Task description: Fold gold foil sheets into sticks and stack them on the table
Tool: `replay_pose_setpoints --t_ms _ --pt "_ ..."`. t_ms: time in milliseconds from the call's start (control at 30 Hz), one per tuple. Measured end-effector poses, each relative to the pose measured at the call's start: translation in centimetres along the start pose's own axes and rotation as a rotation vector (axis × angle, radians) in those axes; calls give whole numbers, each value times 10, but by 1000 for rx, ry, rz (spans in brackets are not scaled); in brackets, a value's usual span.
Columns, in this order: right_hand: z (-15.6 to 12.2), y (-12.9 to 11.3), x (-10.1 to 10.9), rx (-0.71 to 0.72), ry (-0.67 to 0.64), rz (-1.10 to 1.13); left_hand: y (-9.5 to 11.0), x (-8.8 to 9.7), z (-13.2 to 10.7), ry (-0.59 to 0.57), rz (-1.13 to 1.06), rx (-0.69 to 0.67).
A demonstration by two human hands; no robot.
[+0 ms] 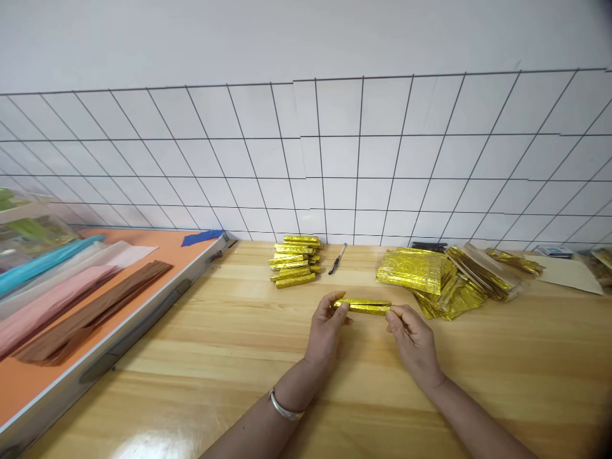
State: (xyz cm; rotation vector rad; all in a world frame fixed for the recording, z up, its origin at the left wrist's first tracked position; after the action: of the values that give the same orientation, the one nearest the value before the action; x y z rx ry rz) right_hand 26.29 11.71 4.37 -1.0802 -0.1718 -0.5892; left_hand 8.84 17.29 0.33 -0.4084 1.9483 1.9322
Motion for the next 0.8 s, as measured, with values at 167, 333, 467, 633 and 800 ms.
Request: replay_pose_setpoints --t_ms 167,333,467,633,800 --pt "0 0 -1 75 4 -59 -2 3 0 30 35 12" --pt "-1 4 -3 117 2 -112 -3 4 1 44 64 12" --pt "-3 9 -5 147 -19 -156 -4 6 2 64 77 29" --pt "-5 17 -8 164 -54 -191 -5 8 2 85 117 35" --pt "-5 21 -8 106 -55 -188 -5 8 2 83 103 35"
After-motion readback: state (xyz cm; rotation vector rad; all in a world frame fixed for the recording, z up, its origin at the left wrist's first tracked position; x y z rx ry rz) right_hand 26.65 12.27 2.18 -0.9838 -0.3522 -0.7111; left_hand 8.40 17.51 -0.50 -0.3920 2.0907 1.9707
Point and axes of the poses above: each hand's wrist, its own z-axis towards the middle knuckle, its own x-axis out of the back of the hand, y = z × x, the point moved 7 cm from there along z, towards the middle knuckle, and after that the axes turned 3 degrees about -z, right-handed, at the moved point
